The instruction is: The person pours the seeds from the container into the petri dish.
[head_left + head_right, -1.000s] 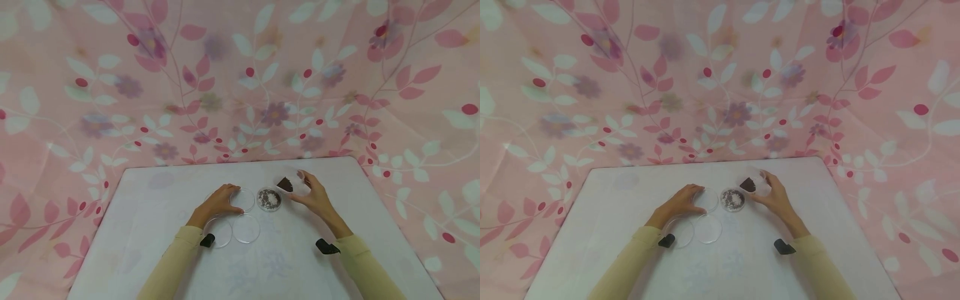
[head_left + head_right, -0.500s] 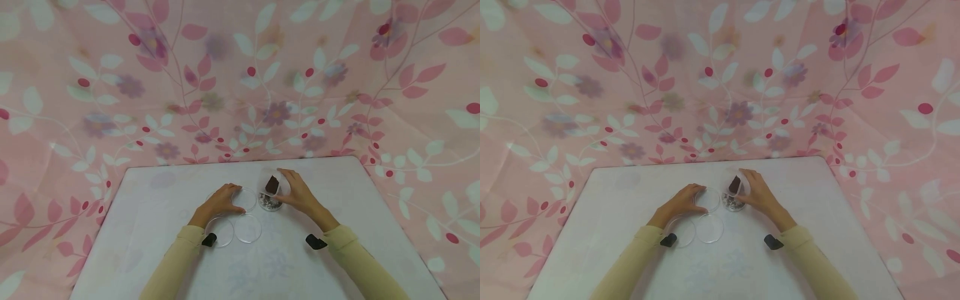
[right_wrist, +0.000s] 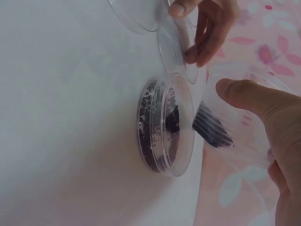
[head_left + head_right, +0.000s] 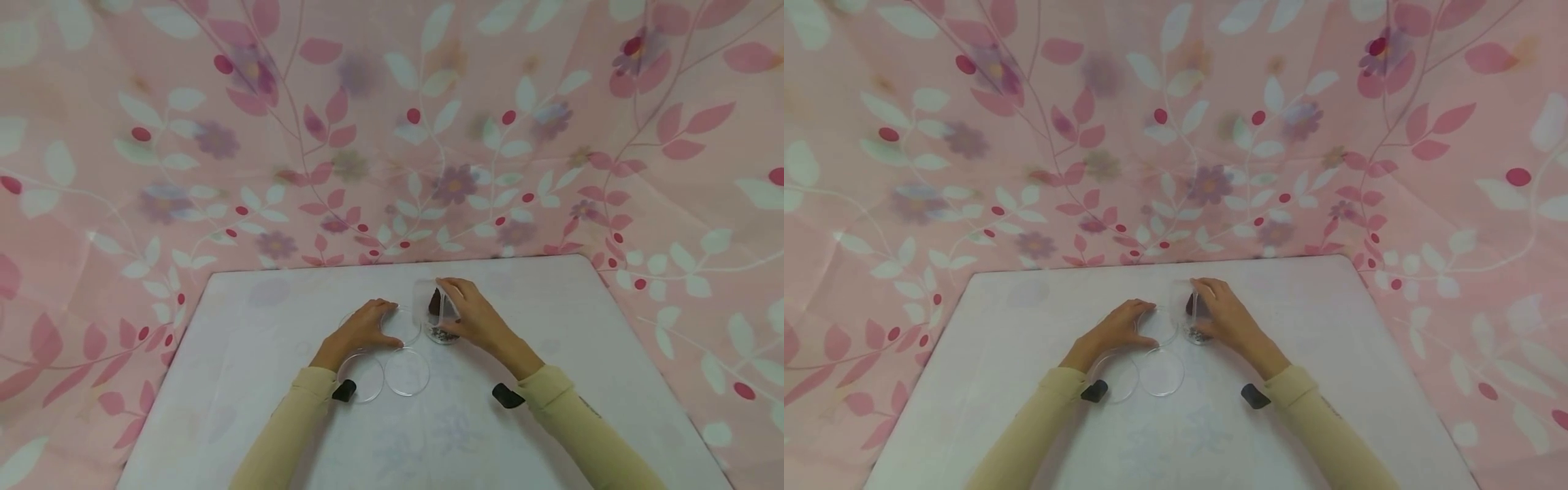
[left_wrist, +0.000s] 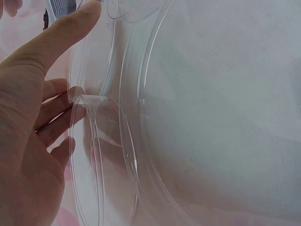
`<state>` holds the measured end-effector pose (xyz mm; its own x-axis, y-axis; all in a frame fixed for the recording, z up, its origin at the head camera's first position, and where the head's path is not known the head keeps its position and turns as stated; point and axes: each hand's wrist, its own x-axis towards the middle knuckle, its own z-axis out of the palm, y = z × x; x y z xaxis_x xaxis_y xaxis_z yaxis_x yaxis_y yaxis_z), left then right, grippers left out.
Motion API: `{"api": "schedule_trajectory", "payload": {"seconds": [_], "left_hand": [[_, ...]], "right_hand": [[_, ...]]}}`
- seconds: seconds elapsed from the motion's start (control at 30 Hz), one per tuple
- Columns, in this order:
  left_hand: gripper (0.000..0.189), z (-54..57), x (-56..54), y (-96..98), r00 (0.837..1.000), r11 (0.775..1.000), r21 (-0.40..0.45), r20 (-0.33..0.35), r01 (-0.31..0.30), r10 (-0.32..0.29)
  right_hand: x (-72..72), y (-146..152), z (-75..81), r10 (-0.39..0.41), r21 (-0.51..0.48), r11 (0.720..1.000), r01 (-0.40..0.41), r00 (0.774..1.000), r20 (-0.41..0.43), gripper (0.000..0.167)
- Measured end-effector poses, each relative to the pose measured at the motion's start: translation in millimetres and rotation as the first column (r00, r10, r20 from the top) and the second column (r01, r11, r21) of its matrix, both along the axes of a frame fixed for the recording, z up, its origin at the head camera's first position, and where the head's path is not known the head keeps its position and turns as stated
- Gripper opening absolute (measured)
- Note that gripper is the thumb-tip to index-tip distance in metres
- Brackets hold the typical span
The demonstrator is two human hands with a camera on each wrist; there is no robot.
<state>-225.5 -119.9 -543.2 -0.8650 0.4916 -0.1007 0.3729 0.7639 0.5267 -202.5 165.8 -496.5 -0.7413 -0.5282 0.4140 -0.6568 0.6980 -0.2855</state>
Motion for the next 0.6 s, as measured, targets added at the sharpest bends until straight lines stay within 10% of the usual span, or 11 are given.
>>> {"api": "schedule_trajectory", "payload": {"seconds": [0.6], "left_hand": [[0.091, 1.6, 1.2, -1.0, 0.999, 0.999, 0.021, -0.033, 0.030, -0.029]], "right_hand": [[0.0, -19.4, 5.7, 0.046, 0.197, 0.980, -0.020, 0.991, -0.129, 0.095]]}}
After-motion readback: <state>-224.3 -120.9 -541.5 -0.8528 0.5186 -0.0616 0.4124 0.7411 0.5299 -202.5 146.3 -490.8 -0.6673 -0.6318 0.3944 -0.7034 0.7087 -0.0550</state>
